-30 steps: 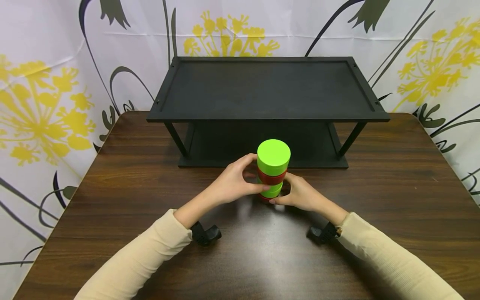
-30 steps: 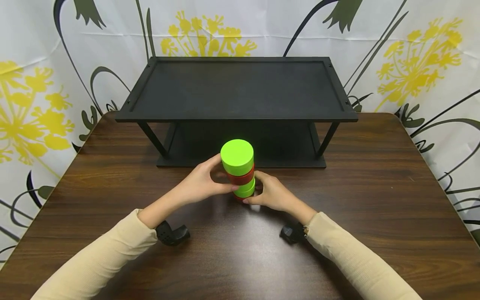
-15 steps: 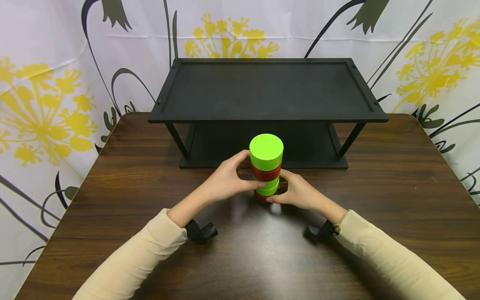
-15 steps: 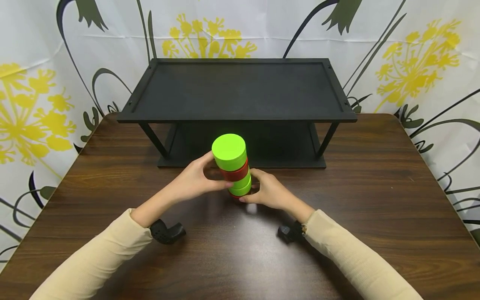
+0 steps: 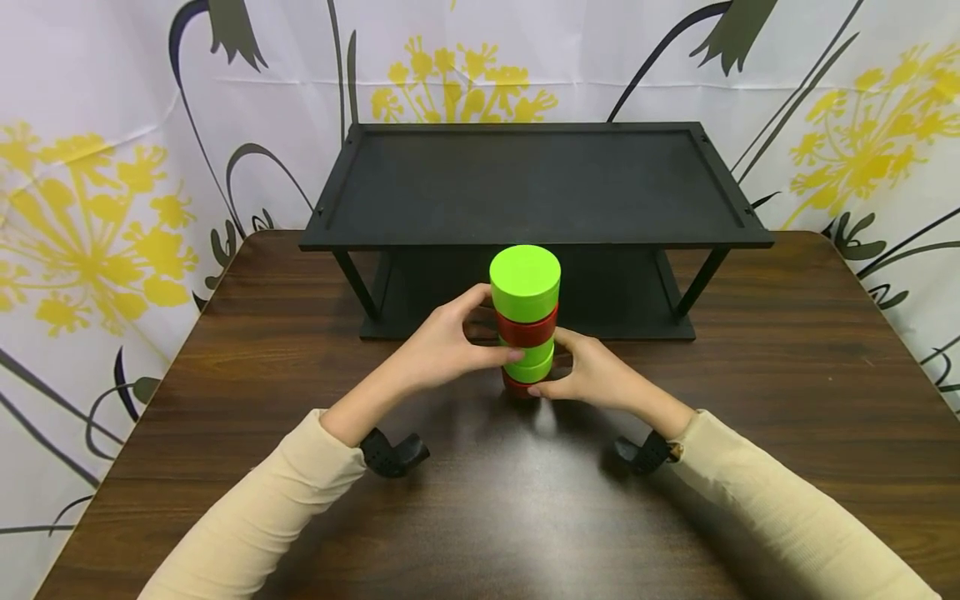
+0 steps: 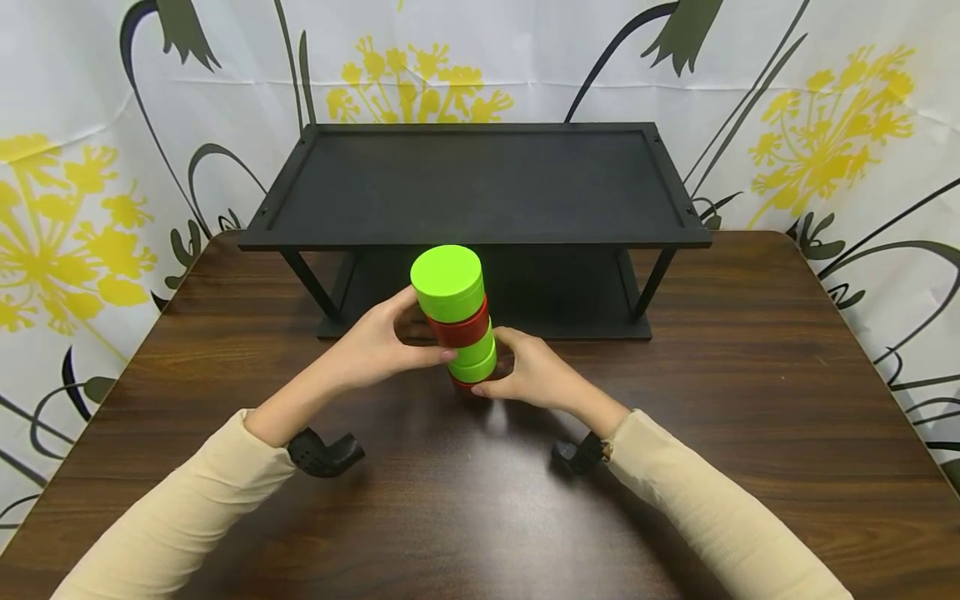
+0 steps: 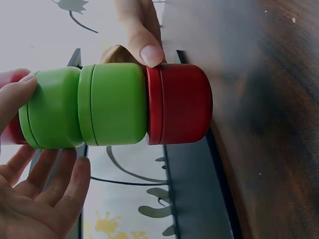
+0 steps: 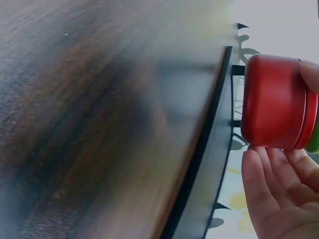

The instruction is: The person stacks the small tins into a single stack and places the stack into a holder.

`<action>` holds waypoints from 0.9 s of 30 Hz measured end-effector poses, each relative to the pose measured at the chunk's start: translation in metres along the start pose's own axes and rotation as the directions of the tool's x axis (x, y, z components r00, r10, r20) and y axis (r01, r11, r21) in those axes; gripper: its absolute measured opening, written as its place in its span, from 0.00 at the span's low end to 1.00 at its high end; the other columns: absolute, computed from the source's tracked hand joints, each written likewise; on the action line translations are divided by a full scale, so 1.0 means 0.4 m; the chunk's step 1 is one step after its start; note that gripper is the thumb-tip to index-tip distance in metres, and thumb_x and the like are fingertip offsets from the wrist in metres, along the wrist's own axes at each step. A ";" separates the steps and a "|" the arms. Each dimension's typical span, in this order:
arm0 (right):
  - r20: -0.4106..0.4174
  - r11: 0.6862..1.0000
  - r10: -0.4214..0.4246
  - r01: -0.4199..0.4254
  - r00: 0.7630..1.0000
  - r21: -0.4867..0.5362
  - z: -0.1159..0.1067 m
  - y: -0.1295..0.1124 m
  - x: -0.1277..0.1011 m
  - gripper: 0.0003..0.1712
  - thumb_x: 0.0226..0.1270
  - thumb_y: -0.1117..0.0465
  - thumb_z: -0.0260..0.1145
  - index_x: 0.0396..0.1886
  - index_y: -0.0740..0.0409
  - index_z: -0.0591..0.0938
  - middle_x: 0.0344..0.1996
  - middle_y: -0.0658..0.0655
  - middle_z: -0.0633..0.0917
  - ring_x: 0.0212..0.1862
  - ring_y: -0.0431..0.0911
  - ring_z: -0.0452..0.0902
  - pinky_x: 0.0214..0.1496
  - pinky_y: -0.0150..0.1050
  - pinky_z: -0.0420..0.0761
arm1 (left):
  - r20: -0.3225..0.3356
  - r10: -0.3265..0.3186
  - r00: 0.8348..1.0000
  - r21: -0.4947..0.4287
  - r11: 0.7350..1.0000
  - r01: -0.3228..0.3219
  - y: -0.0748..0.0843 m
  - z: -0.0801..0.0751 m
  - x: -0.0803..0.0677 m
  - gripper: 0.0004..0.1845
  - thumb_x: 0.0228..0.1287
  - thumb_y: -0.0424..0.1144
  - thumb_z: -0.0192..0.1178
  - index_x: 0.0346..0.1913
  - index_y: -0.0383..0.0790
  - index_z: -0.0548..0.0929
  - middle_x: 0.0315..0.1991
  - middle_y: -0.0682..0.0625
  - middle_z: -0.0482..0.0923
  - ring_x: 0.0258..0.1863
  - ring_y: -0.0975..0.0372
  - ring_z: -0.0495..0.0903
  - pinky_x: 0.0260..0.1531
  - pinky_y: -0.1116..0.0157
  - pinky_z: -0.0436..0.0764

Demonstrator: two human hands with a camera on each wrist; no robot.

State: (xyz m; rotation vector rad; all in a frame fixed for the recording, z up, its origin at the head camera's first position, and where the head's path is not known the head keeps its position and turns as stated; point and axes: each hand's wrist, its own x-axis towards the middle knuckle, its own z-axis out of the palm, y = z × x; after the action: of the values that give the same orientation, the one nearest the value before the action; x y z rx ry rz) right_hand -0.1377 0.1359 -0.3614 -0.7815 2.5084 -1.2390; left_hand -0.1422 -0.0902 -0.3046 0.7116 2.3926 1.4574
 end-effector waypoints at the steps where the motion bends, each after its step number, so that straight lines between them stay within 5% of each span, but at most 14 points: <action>1: 0.003 1.000 0.003 -0.003 1.000 0.005 -0.001 -0.003 0.000 0.33 0.54 0.59 0.74 0.60 0.59 0.73 0.53 0.58 0.81 0.55 0.50 0.78 0.57 0.47 0.80 | 0.000 -0.001 1.000 -0.002 1.000 0.001 0.002 -0.002 0.000 0.32 0.52 0.38 0.71 0.61 0.45 0.70 0.57 0.50 0.75 0.54 0.56 0.80 0.55 0.61 0.81; 27: 0.002 1.000 0.007 -0.007 1.000 0.016 -0.013 -0.022 0.008 0.33 0.53 0.59 0.74 0.59 0.61 0.74 0.52 0.58 0.82 0.50 0.48 0.81 0.54 0.46 0.82 | -0.035 0.006 0.999 0.009 1.000 -0.005 0.022 -0.014 0.000 0.29 0.56 0.40 0.69 0.59 0.44 0.71 0.55 0.50 0.76 0.53 0.56 0.79 0.54 0.60 0.81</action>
State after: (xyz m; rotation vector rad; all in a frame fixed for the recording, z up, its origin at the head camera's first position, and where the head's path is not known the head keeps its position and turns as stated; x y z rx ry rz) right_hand -0.1393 0.1332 -0.3513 -0.7687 2.4947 -1.2539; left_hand -0.1424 -0.0909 -0.2942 0.7011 2.4261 1.4742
